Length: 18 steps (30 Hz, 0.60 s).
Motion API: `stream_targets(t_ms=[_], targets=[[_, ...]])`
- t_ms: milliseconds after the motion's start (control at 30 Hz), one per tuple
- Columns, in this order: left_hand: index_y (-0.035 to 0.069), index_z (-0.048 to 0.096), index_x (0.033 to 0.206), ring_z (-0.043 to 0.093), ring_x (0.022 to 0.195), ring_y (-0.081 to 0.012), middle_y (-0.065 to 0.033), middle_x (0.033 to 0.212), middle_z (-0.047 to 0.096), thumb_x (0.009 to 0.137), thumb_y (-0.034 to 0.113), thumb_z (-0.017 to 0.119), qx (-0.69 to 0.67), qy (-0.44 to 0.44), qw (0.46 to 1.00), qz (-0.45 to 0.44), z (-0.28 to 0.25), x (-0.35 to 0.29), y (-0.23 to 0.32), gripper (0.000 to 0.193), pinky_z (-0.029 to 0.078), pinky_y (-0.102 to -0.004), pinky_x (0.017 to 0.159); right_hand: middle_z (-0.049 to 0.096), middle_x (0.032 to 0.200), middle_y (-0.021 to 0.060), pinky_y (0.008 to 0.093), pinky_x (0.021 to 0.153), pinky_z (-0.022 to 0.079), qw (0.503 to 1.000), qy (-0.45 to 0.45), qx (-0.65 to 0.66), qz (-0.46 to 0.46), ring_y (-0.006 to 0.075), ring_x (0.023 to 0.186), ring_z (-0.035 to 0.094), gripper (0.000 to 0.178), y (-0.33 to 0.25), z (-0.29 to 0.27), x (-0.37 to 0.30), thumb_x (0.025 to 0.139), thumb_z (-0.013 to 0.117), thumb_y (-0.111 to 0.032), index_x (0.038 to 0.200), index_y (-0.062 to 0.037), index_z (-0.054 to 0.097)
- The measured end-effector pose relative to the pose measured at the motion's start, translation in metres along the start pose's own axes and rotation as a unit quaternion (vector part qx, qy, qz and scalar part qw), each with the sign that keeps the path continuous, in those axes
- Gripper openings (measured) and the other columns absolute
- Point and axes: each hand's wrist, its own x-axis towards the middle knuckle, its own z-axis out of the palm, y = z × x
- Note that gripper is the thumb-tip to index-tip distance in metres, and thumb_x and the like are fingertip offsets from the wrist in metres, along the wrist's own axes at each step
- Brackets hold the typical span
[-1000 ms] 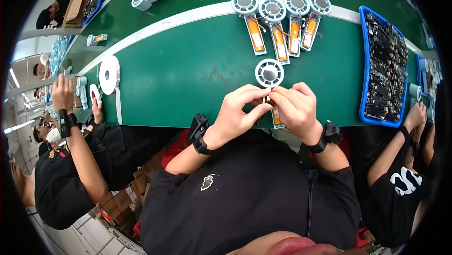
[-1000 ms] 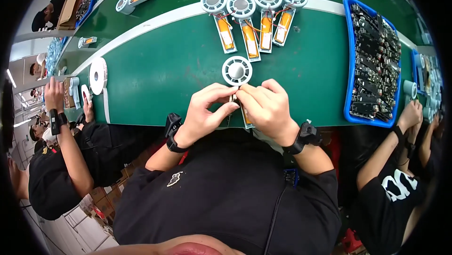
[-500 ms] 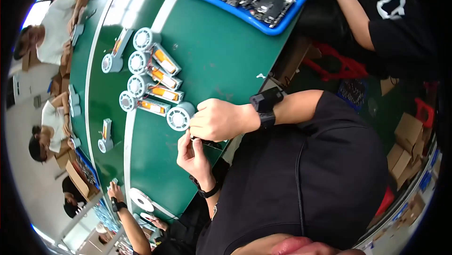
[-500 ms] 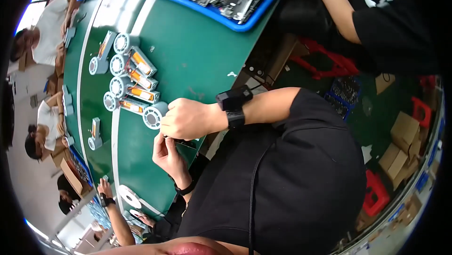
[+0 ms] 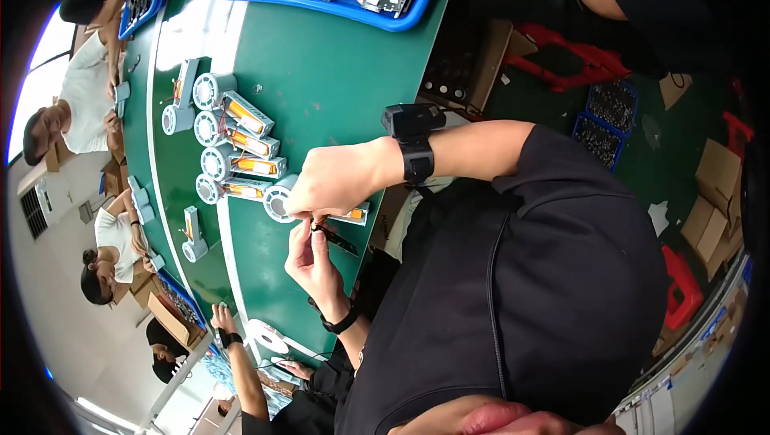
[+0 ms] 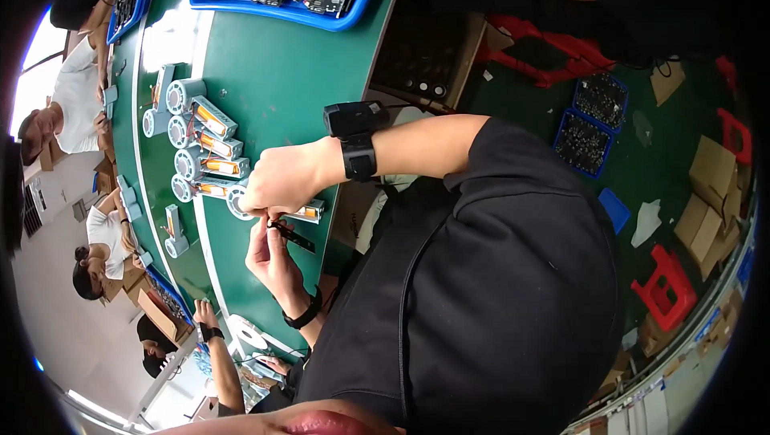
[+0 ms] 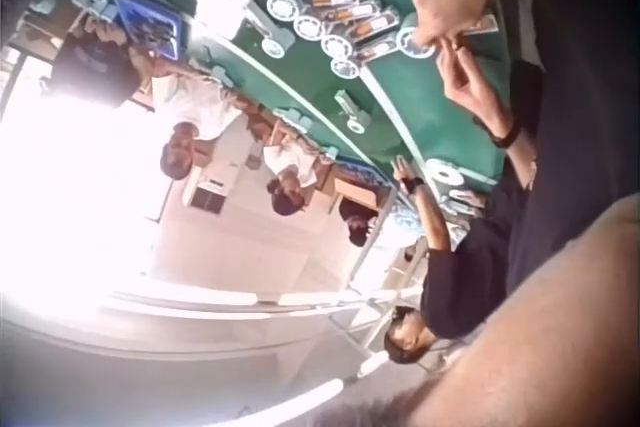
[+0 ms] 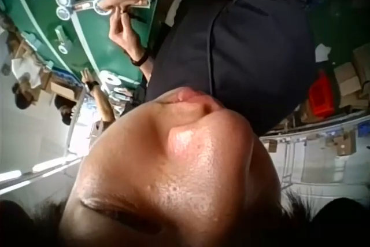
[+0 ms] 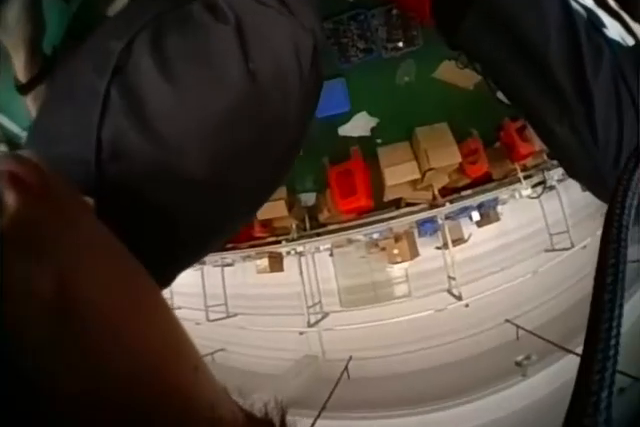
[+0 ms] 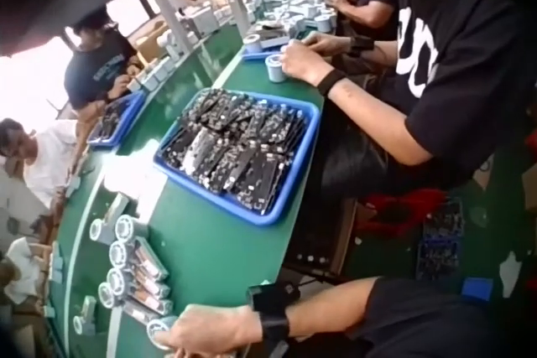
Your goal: The person assembles a handheld fan by connecting the wires from a housing to a circuit board and pressing the board into the housing. They then apply a strip of double-sided tape to the unit and set it back on the assembly line.
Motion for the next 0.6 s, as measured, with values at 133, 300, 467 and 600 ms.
stream_targets(t_ms=[133, 300, 467, 600], targets=[[-0.007, 0.065, 0.125, 0.064, 0.096, -0.0185, -0.013, 0.115, 0.065, 0.097, -0.004, 0.062, 0.017, -0.04, 0.999, -0.006, -0.001, 0.001, 0.011, 0.028, 0.054, -0.0321, 0.086, 0.058, 0.061, 0.0087, 0.0428, 0.053, 0.048, 1.0, -0.007, 0.012, -0.001, 0.0326, 0.057, 0.063, 0.016, -0.001, -0.005, 0.007, 0.078, 0.069, -0.013, 0.08, -0.0076, 0.054], [-0.007, 0.065, 0.124, 0.065, 0.095, -0.0195, -0.0134, 0.116, 0.064, 0.098, -0.004, 0.061, -0.044, -0.049, 0.997, -0.029, -0.005, 0.005, 0.015, 0.027, 0.056, -0.0354, 0.086, 0.055, 0.057, 0.0076, 0.0417, 0.049, 0.045, 0.996, 0.049, -0.057, -0.049, 0.0315, 0.051, 0.06, 0.016, -0.001, 0.009, 0.006, 0.08, 0.068, -0.012, 0.077, -0.0095, 0.053], [-0.007, 0.065, 0.123, 0.066, 0.094, -0.0192, -0.0132, 0.115, 0.064, 0.098, -0.004, 0.061, -0.056, -0.067, 0.994, -0.06, -0.011, 0.006, 0.017, 0.026, 0.057, -0.035, 0.086, 0.054, 0.057, 0.0068, 0.0406, 0.048, 0.044, 0.996, 0.074, -0.027, -0.03, 0.0298, 0.05, 0.06, 0.014, 0.0, 0.012, 0.0, 0.079, 0.067, -0.013, 0.077, -0.0111, 0.053], [-0.007, 0.065, 0.122, 0.065, 0.094, -0.0174, -0.012, 0.114, 0.064, 0.099, -0.003, 0.061, -0.025, -0.072, 0.996, -0.053, -0.008, 0.004, 0.023, 0.024, 0.056, -0.0325, 0.084, 0.058, 0.057, 0.0079, 0.0435, 0.05, 0.048, 0.997, 0.056, -0.053, -0.027, 0.0312, 0.055, 0.064, 0.015, -0.002, 0.016, 0.002, 0.08, 0.068, -0.018, 0.087, -0.0103, 0.058]])
